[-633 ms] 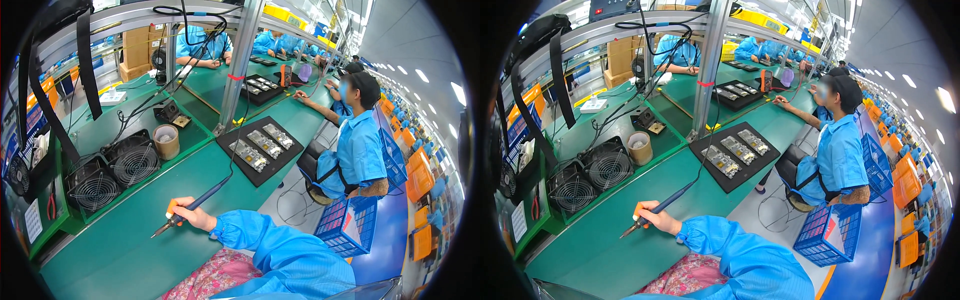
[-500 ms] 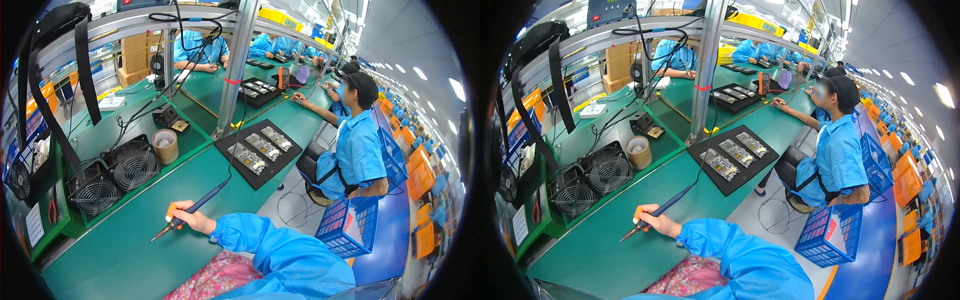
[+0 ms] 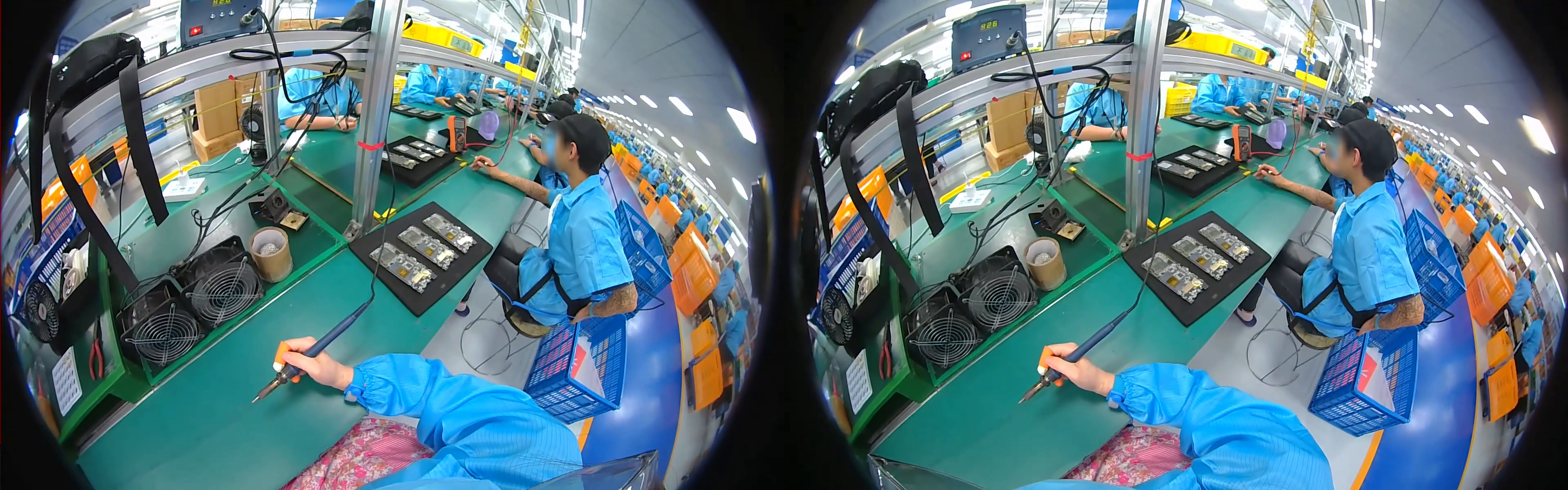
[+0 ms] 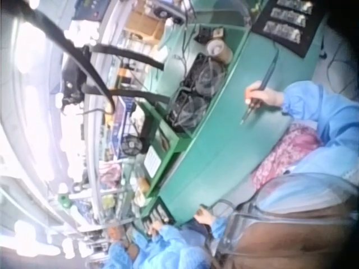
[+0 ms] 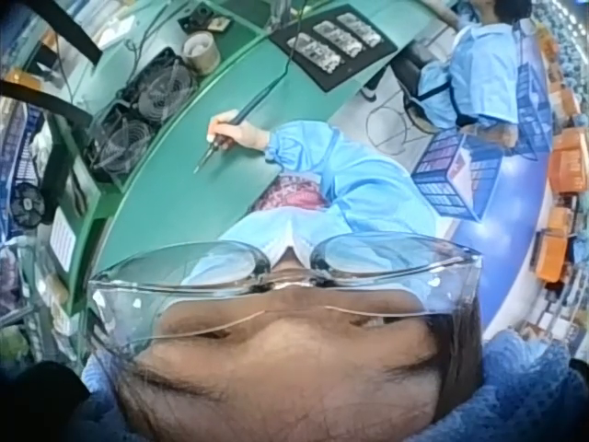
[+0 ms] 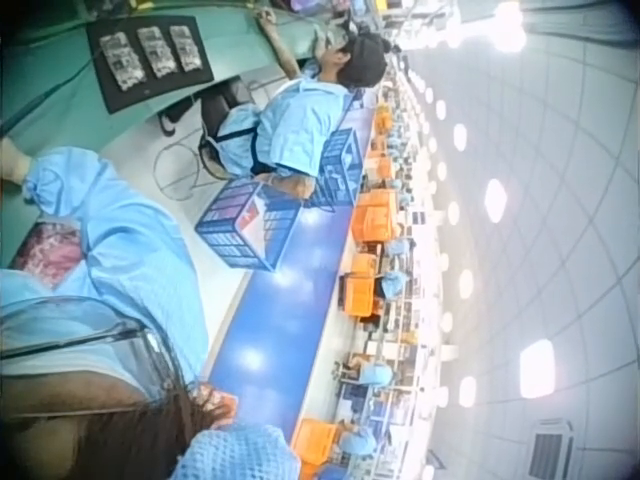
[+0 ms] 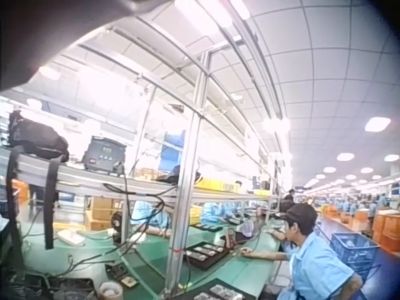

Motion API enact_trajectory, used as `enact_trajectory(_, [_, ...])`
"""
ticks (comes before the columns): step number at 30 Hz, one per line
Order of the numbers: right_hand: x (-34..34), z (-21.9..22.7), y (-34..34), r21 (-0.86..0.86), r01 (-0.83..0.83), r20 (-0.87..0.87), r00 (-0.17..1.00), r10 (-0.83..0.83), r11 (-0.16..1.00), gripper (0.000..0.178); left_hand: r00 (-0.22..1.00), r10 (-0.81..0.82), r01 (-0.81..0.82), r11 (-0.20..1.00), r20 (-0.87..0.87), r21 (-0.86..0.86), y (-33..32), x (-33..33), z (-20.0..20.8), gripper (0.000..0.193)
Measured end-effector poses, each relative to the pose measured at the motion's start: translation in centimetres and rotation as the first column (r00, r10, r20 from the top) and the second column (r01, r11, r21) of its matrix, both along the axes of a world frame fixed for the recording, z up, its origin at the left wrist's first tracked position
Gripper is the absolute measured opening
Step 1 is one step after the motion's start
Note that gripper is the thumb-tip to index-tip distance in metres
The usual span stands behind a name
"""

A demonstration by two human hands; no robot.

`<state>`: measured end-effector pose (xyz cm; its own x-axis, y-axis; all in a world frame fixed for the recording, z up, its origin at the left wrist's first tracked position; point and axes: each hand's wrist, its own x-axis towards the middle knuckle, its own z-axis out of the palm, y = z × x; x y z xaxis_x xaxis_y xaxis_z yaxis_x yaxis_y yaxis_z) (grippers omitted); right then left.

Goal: The person solders components onto circuit boards using a soldering iron and solder wire, passes the boards down the assembly line, and solders components onto another set of circuit boards.

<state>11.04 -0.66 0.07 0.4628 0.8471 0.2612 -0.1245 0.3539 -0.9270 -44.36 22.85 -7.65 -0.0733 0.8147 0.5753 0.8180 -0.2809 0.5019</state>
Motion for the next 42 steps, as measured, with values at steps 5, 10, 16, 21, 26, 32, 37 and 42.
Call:
enact_trajectory(5, [0.0, -0.1, 0.1, -0.002, 0.031, -0.004, 1.0, -0.031, 1.0, 0.023, 0.998, -0.058, 0.055, 0.995, 0.032, 0.083, 0.8, -0.5, -0.1, 0.026])
enact_trajectory(10, [0.1, -0.3, -0.1, -0.022, 0.021, -0.013, 1.0, -0.022, 1.0, 0.022, 0.985, -0.075, 0.063, 0.995, -0.157, -0.08, -0.8, 3.2, 1.0, 0.021])
enact_trajectory(16, [-0.3, 0.1, 0.3, -0.024, 0.026, -0.018, 0.999, -0.027, 0.999, 0.021, 0.36, -0.931, 0.754, 0.253, -0.06, 0.607, 2.2, 9.1, -4.1, 0.015])
enact_trajectory(21, [0.2, -0.1, -0.4, -0.031, 0.043, -0.028, 0.999, -0.044, 0.999, 0.021, 0.807, -0.577, 0.504, 0.557, 0.129, -0.66, -7.0, 19.5, 5.7, 0.023])
enact_trajectory(26, [0.4, 0.5, 0.9, -0.014, -0.037, -0.009, 0.999, 0.037, 0.999, 0.02, 0.626, -0.592, 0.764, 0.333, 0.508, -0.553, -8.5, 25.4, 2.7, 0.017])
enact_trajectory(32, [1.8, 0.7, 2.5, -0.03, -0.082, -0.024, 0.996, 0.081, 0.996, 0.02, 0.563, -0.768, 0.783, 0.376, 0.306, -0.497, -11.5, 31.5, 6.0, 0.015])
enact_trajectory(37, [1.9, 0.3, 3.2, -0.059, -0.066, -0.097, 0.994, 0.06, 0.996, 0.02, 0.588, -0.748, 0.787, 0.44, 0.308, -0.432, -12.2, 32.8, 5.0, 0.013])
enact_trajectory(42, [1.8, 0.0, 2.7, -0.055, -0.114, -0.097, 0.989, 0.109, 0.992, 0.02, 0.635, -0.727, 0.755, 0.513, 0.26, -0.409, -12.5, 32.9, 5.1, 0.014])
